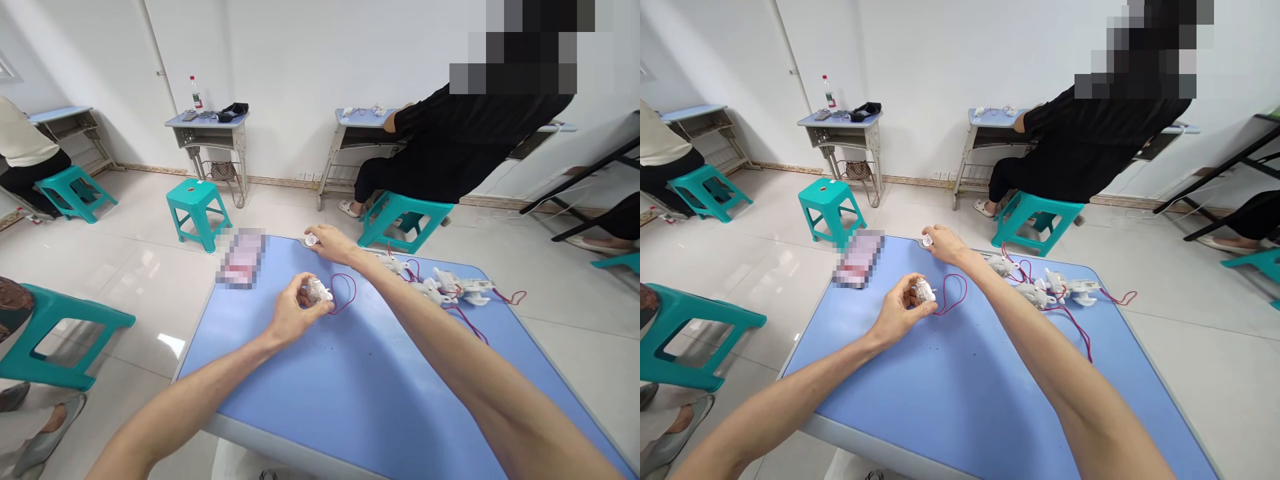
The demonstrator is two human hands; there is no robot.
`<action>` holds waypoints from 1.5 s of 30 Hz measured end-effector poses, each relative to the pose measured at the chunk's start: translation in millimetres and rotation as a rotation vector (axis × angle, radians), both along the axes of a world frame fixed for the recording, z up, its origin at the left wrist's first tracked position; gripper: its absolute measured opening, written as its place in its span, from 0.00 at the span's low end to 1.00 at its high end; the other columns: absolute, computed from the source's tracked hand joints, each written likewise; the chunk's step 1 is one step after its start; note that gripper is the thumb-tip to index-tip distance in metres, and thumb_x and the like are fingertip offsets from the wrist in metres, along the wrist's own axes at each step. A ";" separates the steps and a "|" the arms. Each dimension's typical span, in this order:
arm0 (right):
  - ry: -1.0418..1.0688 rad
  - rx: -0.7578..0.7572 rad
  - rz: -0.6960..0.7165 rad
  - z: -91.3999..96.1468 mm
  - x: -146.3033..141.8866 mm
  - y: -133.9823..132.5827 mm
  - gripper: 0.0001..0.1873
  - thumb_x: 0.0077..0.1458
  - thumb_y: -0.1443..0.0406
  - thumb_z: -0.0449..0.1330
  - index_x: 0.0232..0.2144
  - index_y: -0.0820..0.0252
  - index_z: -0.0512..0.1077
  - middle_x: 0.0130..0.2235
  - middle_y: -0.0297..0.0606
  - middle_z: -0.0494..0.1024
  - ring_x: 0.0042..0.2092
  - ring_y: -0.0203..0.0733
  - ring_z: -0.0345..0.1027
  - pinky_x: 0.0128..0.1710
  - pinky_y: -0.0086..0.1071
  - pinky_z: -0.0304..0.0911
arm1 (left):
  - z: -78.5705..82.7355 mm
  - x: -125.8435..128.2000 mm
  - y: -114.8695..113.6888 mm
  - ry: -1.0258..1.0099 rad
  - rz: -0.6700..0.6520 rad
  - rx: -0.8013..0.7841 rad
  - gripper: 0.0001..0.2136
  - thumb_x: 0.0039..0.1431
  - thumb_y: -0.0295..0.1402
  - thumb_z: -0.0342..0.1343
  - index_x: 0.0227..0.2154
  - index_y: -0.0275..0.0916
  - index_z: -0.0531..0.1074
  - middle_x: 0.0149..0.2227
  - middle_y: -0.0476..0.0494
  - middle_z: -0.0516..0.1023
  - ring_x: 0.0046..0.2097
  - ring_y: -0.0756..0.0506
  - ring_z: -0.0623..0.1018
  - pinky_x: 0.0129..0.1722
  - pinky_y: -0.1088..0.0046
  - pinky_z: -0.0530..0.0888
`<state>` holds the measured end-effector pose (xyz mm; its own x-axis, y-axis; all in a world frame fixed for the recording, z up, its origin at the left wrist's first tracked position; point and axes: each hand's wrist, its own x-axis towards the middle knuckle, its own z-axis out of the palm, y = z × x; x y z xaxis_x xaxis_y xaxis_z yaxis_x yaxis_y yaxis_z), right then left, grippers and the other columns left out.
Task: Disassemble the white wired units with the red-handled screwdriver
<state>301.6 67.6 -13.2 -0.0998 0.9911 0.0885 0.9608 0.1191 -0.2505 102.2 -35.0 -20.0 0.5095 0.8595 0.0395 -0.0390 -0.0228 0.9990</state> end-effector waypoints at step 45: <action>-0.114 0.003 0.018 39.4 14.1 -39.9 0.31 0.54 0.67 0.61 0.60 0.61 0.61 0.53 0.51 0.70 0.56 0.57 0.63 0.53 0.44 0.61 | -5.1 0.1 -0.1 0.058 0.019 0.065 0.24 0.48 0.33 0.66 0.49 0.41 0.68 0.35 0.50 0.74 0.32 0.52 0.70 0.32 0.77 0.68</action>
<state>315.7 27.7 26.2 -0.1276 0.9888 0.0781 0.9807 0.1375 -0.1391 102.3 -35.1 -25.1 0.4964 0.8655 0.0670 0.0195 -0.0883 0.9959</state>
